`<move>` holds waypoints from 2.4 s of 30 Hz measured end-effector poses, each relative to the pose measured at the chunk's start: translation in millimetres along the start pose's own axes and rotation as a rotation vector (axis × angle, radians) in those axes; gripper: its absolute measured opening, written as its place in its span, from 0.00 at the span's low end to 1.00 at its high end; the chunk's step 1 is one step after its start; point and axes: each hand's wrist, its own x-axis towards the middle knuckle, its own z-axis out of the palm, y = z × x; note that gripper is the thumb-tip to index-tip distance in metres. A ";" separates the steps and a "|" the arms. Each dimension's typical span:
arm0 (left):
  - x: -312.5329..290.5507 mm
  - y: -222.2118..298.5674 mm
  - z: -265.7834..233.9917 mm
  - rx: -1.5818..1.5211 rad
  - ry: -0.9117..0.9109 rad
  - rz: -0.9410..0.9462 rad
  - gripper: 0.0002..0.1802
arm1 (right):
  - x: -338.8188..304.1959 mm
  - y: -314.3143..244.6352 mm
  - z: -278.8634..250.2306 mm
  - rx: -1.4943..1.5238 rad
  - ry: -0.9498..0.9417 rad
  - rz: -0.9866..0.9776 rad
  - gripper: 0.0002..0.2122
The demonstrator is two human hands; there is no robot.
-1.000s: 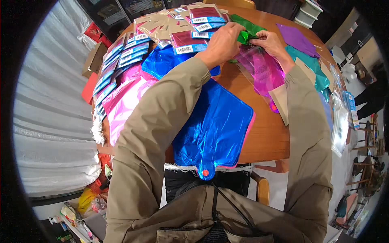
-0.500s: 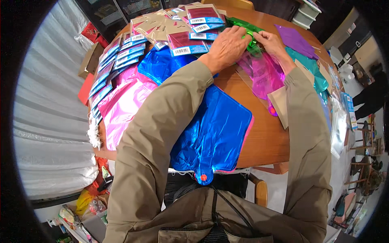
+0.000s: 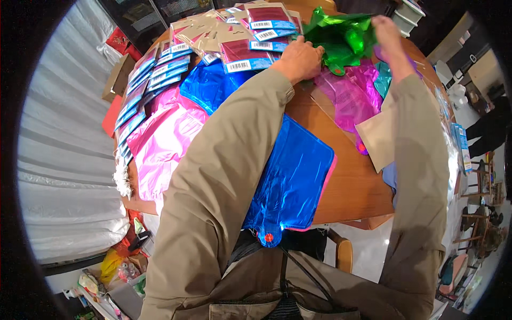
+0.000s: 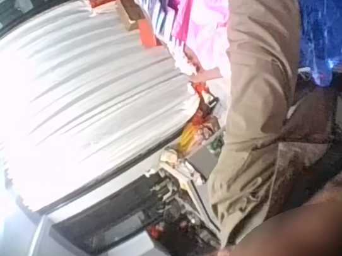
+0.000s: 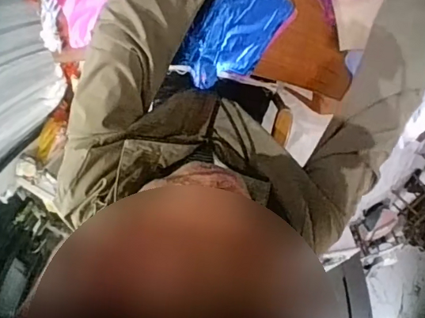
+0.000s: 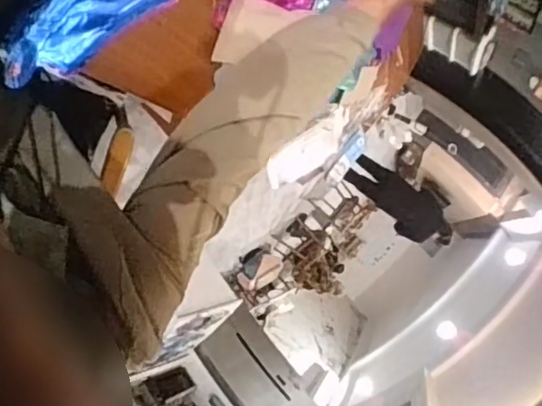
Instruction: Folding star-shaped foil balloons and placing them into retail plastic bags with cardboard inserts.
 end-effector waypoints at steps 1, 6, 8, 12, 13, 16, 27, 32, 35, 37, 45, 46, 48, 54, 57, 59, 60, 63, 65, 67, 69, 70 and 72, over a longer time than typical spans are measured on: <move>8.3 6.8 -1.2 -0.012 0.014 0.017 0.12 | 32.6 3.3 -21.0 0.007 0.059 -0.010 0.15; 29.9 27.5 -13.4 -0.148 -0.025 -0.063 0.19 | 115.8 12.9 -141.2 0.060 0.304 -0.076 0.13; 32.2 18.7 -18.8 -0.201 -0.031 -0.048 0.20 | 116.3 2.8 -166.2 0.089 0.390 -0.105 0.12; 34.4 12.9 -34.4 -0.418 -0.138 -0.219 0.24 | 73.7 -52.6 -206.8 0.100 0.590 -0.202 0.12; 27.3 8.4 -48.7 -0.413 -0.154 -0.227 0.24 | 36.5 -75.4 -210.8 0.102 0.677 -0.277 0.13; -8.8 9.6 -106.1 -1.305 -0.144 -0.674 0.42 | -146.7 -168.3 -84.4 -0.457 0.077 -0.197 0.13; -139.5 8.5 -195.1 -1.563 -0.497 -0.623 0.54 | -384.3 -141.3 10.5 -0.434 -0.433 -0.705 0.04; -166.8 26.7 -203.4 -1.254 -0.384 -0.762 0.36 | -403.5 -141.0 11.8 -0.389 -0.391 -0.779 0.04; -184.3 16.8 -192.2 -1.273 -0.306 -0.687 0.34 | -408.8 -148.1 7.1 -0.385 -0.479 -0.815 0.05; -187.6 17.5 -200.8 -1.264 -0.307 -0.694 0.34 | -412.7 -140.2 -3.8 -0.230 -0.480 -0.772 0.08; -249.6 -1.9 -203.2 -1.051 -0.254 -0.704 0.35 | -387.2 -95.5 -127.1 -0.699 -0.086 -0.492 0.26; -252.5 -1.5 -202.3 -1.052 -0.257 -0.703 0.35 | -383.0 -92.0 -135.2 -0.775 -0.115 -0.445 0.29; -256.9 -0.9 -201.9 -0.965 -0.286 -0.654 0.34 | -376.1 -76.7 -139.3 -0.823 -0.092 -0.454 0.28; -246.6 9.8 -221.3 -0.547 -0.361 -0.538 0.32 | -373.0 -59.3 -139.6 -0.952 -0.155 -0.310 0.11; -235.7 17.0 -224.4 -0.199 -0.111 -0.298 0.30 | -371.5 -52.4 -141.1 -0.954 -0.149 -0.313 0.08; -214.8 10.0 -209.9 -0.227 -0.033 -0.162 0.30 | -367.0 -50.2 -139.9 -0.958 -0.136 -0.317 0.07; -202.5 7.3 -201.8 -0.255 0.048 -0.018 0.30 | -365.0 -50.2 -138.9 -0.962 -0.129 -0.319 0.06; -147.7 51.1 -185.9 -0.327 0.097 0.066 0.28 | -361.8 -48.7 -138.8 -0.929 -0.078 -0.362 0.07; -120.6 80.5 -176.7 -0.280 0.055 0.190 0.33 | -358.6 -50.8 -137.3 -0.888 -0.025 -0.411 0.08; -104.1 100.0 -157.2 -0.269 0.034 0.199 0.35 | -355.0 -57.5 -130.5 -0.884 -0.023 -0.416 0.08; -87.2 125.1 -152.0 -0.232 0.000 0.205 0.32 | -356.2 -59.9 -131.4 -0.887 -0.008 -0.394 0.09; -81.8 129.5 -145.4 -0.197 0.019 0.226 0.29 | -355.3 -62.0 -130.3 -0.882 -0.002 -0.391 0.09; -70.8 138.8 -134.4 -0.124 0.190 0.233 0.12 | -353.6 -63.0 -129.7 -0.867 0.005 -0.393 0.10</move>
